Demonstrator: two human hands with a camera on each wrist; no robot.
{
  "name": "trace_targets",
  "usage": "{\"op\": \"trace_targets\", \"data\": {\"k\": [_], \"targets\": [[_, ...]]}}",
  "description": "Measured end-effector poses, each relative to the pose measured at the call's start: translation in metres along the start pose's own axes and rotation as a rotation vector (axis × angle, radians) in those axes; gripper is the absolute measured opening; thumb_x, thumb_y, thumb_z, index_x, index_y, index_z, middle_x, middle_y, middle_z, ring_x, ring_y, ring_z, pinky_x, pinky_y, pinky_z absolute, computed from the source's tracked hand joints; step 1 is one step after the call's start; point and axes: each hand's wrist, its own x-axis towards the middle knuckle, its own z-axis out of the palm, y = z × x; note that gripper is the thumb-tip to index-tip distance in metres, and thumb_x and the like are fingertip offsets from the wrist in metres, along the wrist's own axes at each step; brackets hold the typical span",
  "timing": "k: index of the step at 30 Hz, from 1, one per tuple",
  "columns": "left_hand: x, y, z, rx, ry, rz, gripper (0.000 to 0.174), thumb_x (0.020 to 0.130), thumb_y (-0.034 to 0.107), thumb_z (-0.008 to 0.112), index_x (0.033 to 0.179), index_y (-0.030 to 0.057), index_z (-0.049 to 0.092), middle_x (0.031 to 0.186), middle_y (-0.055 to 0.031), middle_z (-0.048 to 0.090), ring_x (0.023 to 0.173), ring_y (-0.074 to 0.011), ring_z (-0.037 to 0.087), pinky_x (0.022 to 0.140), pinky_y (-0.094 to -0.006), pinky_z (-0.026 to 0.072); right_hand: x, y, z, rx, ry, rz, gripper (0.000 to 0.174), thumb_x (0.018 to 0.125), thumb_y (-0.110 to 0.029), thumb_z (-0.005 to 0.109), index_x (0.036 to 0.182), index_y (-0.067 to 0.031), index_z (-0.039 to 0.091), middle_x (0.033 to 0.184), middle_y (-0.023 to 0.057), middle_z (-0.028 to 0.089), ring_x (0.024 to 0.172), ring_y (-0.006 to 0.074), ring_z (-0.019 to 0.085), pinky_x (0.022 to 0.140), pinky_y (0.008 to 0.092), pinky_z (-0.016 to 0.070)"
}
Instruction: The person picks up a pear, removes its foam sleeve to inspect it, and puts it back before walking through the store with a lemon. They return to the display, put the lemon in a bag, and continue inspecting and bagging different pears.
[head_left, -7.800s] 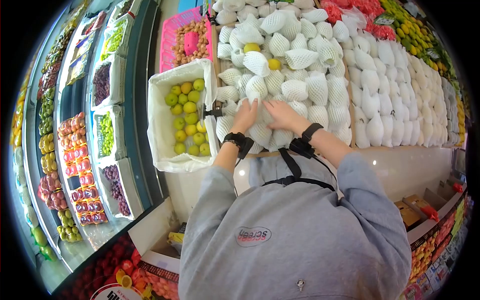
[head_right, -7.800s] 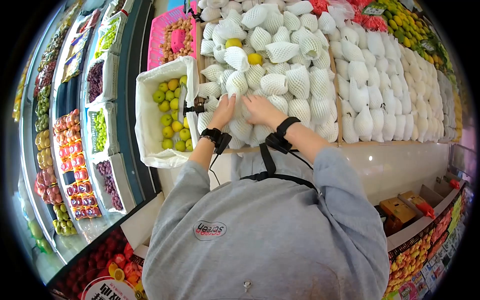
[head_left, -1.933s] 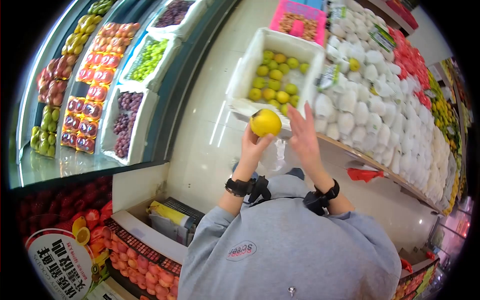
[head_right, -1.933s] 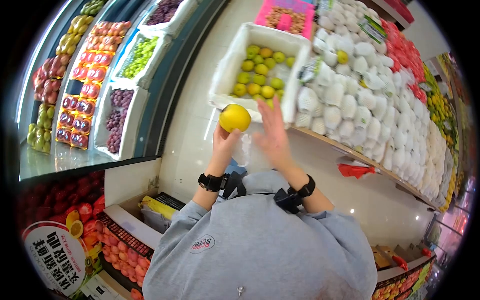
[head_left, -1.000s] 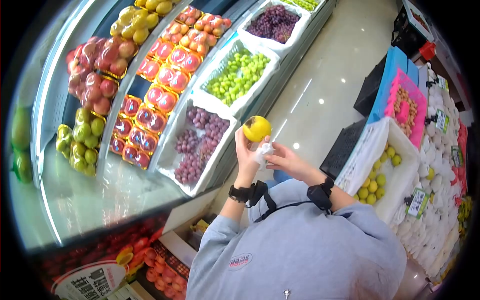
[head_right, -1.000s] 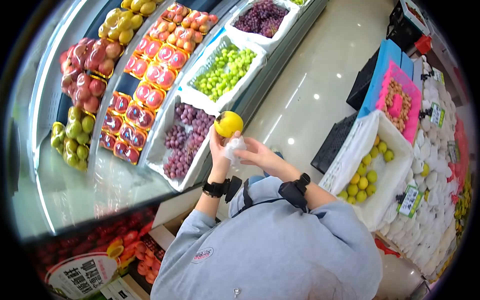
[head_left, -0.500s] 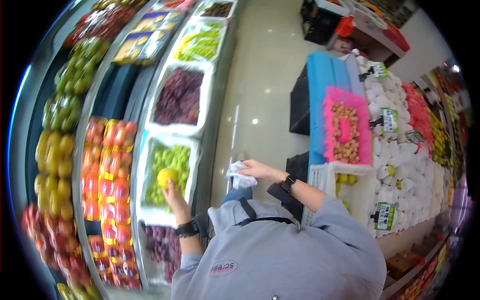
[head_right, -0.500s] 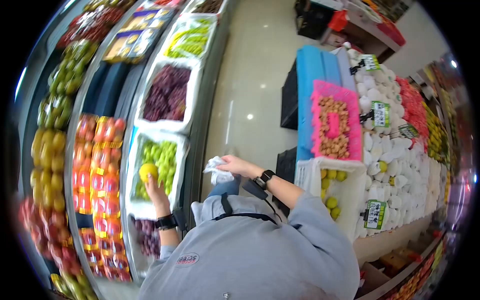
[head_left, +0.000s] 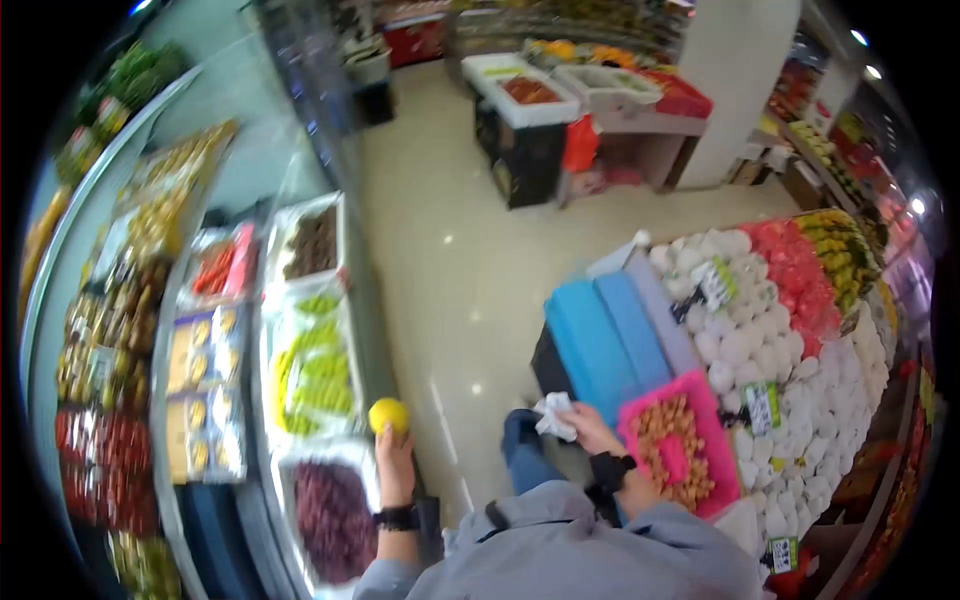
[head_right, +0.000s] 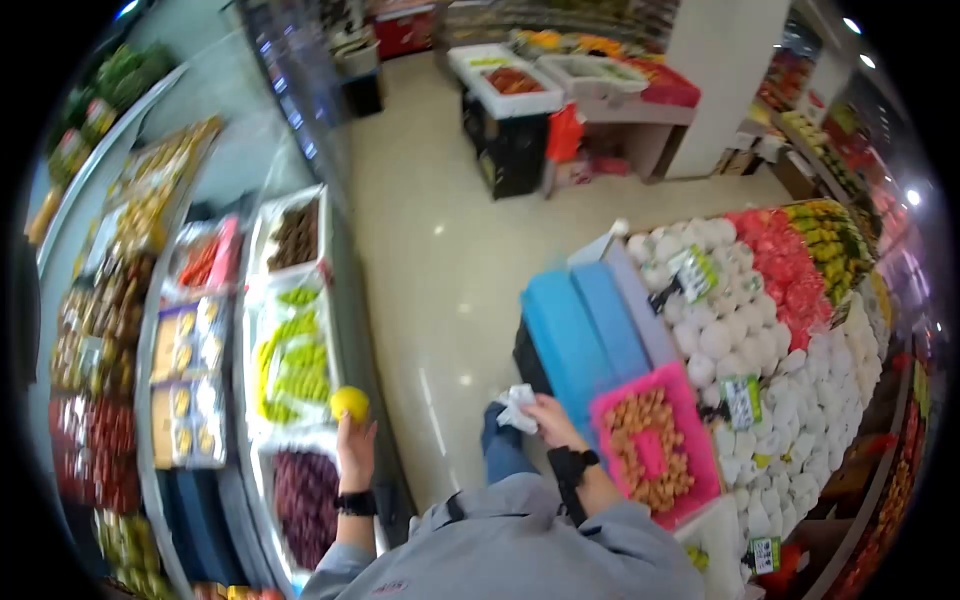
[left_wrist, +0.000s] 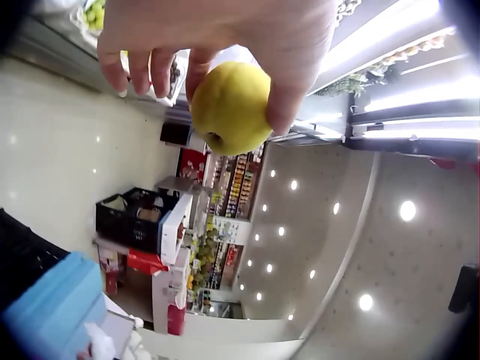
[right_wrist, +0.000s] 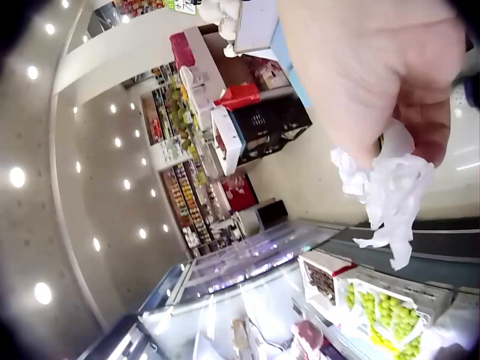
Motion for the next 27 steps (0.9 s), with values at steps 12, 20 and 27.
{"op": "trace_targets", "data": {"k": [12, 20, 27], "targets": [[0.376, 0.062, 0.110, -0.032, 0.130, 0.071, 0.044, 0.084, 0.047, 0.055, 0.114, 0.0156, 0.049, 0.110, 0.0021, 0.053, 0.098, -0.0125, 0.046, 0.085, -0.0344, 0.0317, 0.372, -0.254, 0.059, -0.371, -0.019, 0.027, 0.045, 0.077, -0.020, 0.063, 0.117, -0.0038, 0.051, 0.104, 0.0063, 0.059, 0.091, 0.0162, 0.058, 0.071, 0.0321, 0.0489], [0.637, 0.078, 0.101, -0.178, 0.432, -0.164, 0.068, 0.080, 0.055, 0.054, 0.131, 0.0149, 0.035, 0.135, -0.0059, 0.034, 0.128, -0.0246, 0.026, 0.102, -0.0397, 0.0197, 0.690, -0.278, -0.029, 0.109, 0.232, 0.249, 0.037, 0.081, -0.016, 0.058, 0.114, -0.0032, 0.050, 0.104, 0.0093, 0.059, 0.092, 0.0196, 0.057, 0.077, 0.0330, 0.0481], [0.901, 0.147, 0.248, 0.098, 0.244, 0.013, 0.041, 0.084, 0.033, 0.059, 0.120, 0.0145, 0.049, 0.117, 0.0018, 0.052, 0.113, -0.0114, 0.042, 0.094, -0.0356, 0.0293, 0.817, -0.394, -0.062, 0.363, 0.458, -0.033, 0.035, 0.078, -0.007, 0.057, 0.111, -0.0034, 0.049, 0.099, 0.0065, 0.060, 0.087, 0.0200, 0.059, 0.072, 0.0314, 0.0489]]}}
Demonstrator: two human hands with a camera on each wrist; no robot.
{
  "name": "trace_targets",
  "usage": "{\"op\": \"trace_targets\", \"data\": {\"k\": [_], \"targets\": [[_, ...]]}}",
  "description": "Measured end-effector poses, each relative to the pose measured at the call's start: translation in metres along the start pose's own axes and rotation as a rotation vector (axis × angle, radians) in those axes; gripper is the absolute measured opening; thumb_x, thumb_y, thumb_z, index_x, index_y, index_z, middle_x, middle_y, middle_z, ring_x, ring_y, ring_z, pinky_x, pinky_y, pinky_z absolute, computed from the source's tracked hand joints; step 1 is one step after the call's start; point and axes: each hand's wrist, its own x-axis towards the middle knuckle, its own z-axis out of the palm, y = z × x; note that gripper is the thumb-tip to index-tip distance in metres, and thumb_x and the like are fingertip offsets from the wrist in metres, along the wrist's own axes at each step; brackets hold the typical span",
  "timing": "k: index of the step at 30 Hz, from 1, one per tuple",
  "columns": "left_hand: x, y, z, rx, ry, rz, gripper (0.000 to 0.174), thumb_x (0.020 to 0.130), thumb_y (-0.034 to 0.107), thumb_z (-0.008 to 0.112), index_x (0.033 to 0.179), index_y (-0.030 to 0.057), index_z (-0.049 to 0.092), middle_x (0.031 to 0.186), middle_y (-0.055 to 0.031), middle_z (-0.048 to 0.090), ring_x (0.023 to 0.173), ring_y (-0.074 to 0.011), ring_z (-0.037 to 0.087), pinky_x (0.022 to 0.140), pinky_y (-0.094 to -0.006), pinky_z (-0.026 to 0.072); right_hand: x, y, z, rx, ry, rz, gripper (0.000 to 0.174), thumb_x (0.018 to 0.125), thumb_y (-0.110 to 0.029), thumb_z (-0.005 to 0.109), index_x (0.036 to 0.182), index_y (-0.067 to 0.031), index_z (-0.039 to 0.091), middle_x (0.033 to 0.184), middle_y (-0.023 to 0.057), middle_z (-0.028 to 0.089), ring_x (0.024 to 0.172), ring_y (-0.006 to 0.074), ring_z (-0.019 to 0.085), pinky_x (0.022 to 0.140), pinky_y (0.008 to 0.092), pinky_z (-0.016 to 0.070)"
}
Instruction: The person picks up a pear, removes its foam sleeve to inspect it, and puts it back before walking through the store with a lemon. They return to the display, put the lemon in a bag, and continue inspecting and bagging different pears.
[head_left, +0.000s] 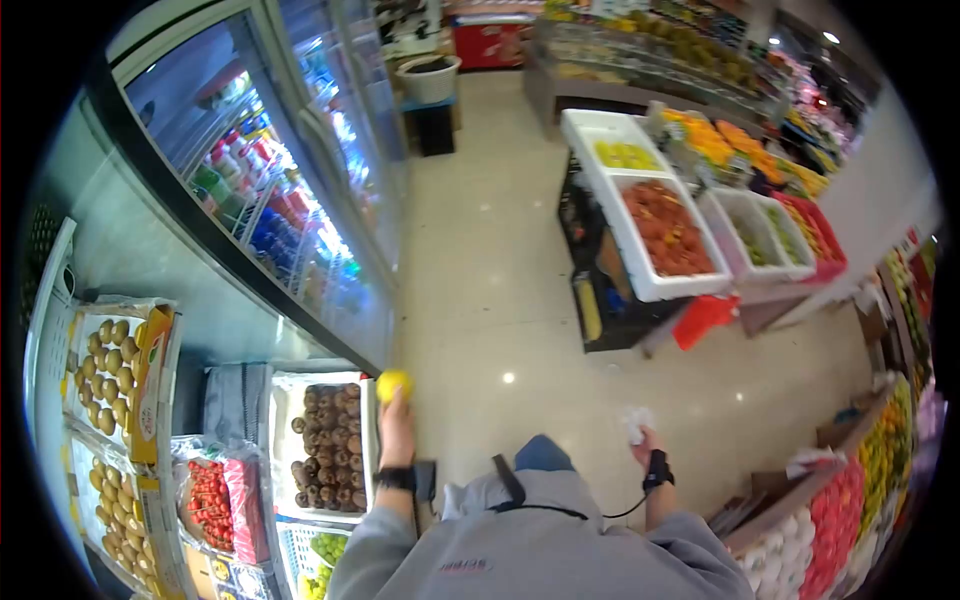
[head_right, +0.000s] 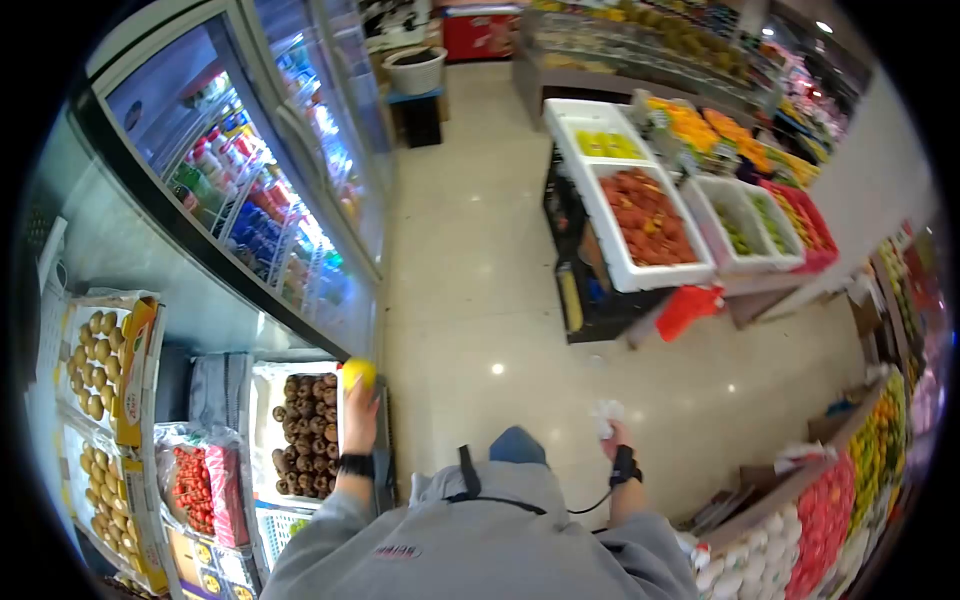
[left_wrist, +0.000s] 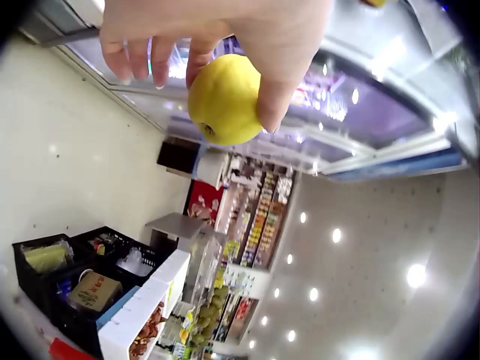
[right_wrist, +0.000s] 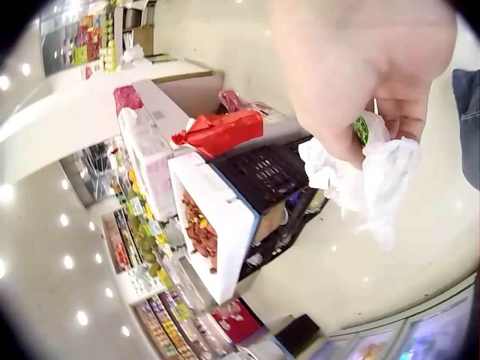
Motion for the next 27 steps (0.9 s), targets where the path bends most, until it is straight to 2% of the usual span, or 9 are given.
{"op": "trace_targets", "data": {"k": [3, 5, 7, 11, 15, 18, 20, 24, 27], "targets": [[0.094, 0.042, 0.107, 0.167, -0.122, 0.313, 0.040, 0.079, 0.018, 0.067, 0.113, 0.0049, 0.051, 0.104, -0.0026, 0.057, 0.098, -0.0129, 0.053, 0.087, -0.0260, 0.0395, 0.090, -0.042, 0.001, 0.133, 0.049, 0.112, 0.020, 0.081, -0.013, 0.057, 0.100, -0.0090, 0.055, 0.092, 0.0049, 0.061, 0.078, 0.0175, 0.059, 0.064, 0.0277, 0.0485], [0.174, 0.045, 0.151, 0.319, -0.123, 0.540, 0.051, 0.072, 0.020, 0.075, 0.113, 0.0020, 0.050, 0.106, -0.0069, 0.056, 0.103, -0.0180, 0.052, 0.088, -0.0312, 0.0412, 0.150, -0.073, 0.027, 0.114, -0.013, 0.174, 0.017, 0.082, -0.015, 0.056, 0.097, -0.0083, 0.054, 0.090, 0.0043, 0.061, 0.075, 0.0171, 0.059, 0.062, 0.0268, 0.0482], [0.229, 0.069, 0.198, 0.703, 0.071, 0.909, 0.063, 0.062, 0.023, 0.080, 0.113, 0.0013, 0.049, 0.116, -0.0148, 0.047, 0.111, -0.0286, 0.045, 0.093, -0.0370, 0.0383, 0.240, -0.095, 0.047, -0.106, -0.264, -0.048, 0.018, 0.085, -0.014, 0.053, 0.101, -0.0075, 0.054, 0.089, 0.0042, 0.062, 0.076, 0.0162, 0.059, 0.065, 0.0269, 0.0482], [0.312, 0.122, 0.292, 0.887, 0.121, 1.096, 0.068, 0.060, 0.021, 0.081, 0.116, 0.0041, 0.047, 0.125, -0.0148, 0.040, 0.117, -0.0297, 0.041, 0.095, -0.0377, 0.0376, 0.326, -0.185, 0.251, 0.067, -0.271, 0.043, 0.022, 0.086, -0.012, 0.053, 0.107, -0.0054, 0.053, 0.095, 0.0044, 0.061, 0.086, 0.0159, 0.058, 0.073, 0.0267, 0.0471], [0.394, 0.156, 0.343, 0.950, 0.127, 1.050, 0.068, 0.058, 0.023, 0.083, 0.115, 0.0075, 0.050, 0.128, -0.0155, 0.036, 0.118, -0.0340, 0.037, 0.097, -0.0418, 0.0341, 0.379, -0.224, 0.493, -0.147, -0.314, 0.076, 0.023, 0.088, -0.013, 0.052, 0.109, -0.0044, 0.054, 0.096, 0.0038, 0.061, 0.087, 0.0133, 0.057, 0.074, 0.0253, 0.0454], [0.471, 0.158, 0.355, 0.955, 0.211, 1.005, 0.067, 0.058, 0.024, 0.083, 0.115, 0.0059, 0.050, 0.127, -0.0161, 0.037, 0.117, -0.0329, 0.039, 0.096, -0.0411, 0.0345, 0.476, -0.209, 0.599, -0.424, -0.586, 0.135, 0.025, 0.086, -0.014, 0.054, 0.108, -0.0036, 0.055, 0.096, 0.0041, 0.061, 0.082, 0.0134, 0.056, 0.068, 0.0243, 0.0426], [0.538, 0.148, 0.351, 0.926, 0.279, 0.967, 0.067, 0.060, 0.024, 0.082, 0.115, 0.0034, 0.049, 0.126, -0.0159, 0.039, 0.116, -0.0306, 0.040, 0.095, -0.0395, 0.0355, 0.533, -0.195, 0.649, -0.532, -0.602, 0.127, 0.031, 0.083, -0.011, 0.054, 0.113, -0.0015, 0.053, 0.100, 0.0055, 0.061, 0.088, 0.0163, 0.058, 0.075, 0.0272, 0.0446], [0.679, 0.133, 0.345, 0.290, 0.286, 0.447, 0.060, 0.068, 0.025, 0.078, 0.116, 0.0018, 0.048, 0.112, -0.0090, 0.052, 0.108, -0.0199, 0.048, 0.092, -0.0350, 0.0372, 0.681, -0.164, 0.669, -0.895, -0.439, 0.069, 0.039, 0.079, -0.006, 0.056, 0.116, 0.0015, 0.052, 0.108, 0.0095, 0.060, 0.096, 0.0223, 0.058, 0.084, 0.0353, 0.0466], [0.749, 0.167, 0.374, 0.049, 0.374, 0.168, 0.054, 0.073, 0.027, 0.074, 0.115, 0.0050, 0.048, 0.101, -0.0018, 0.057, 0.097, -0.0140, 0.052, 0.090, -0.0311, 0.0372, 0.819, -0.146, 0.584, -1.322, -0.295, -0.320, 0.021, 0.067, -0.021, 0.068, 0.081, -0.0047, 0.065, 0.061, 0.0008, 0.055, 0.050, 0.0124, 0.047, 0.045, 0.0289, 0.0363]]}}
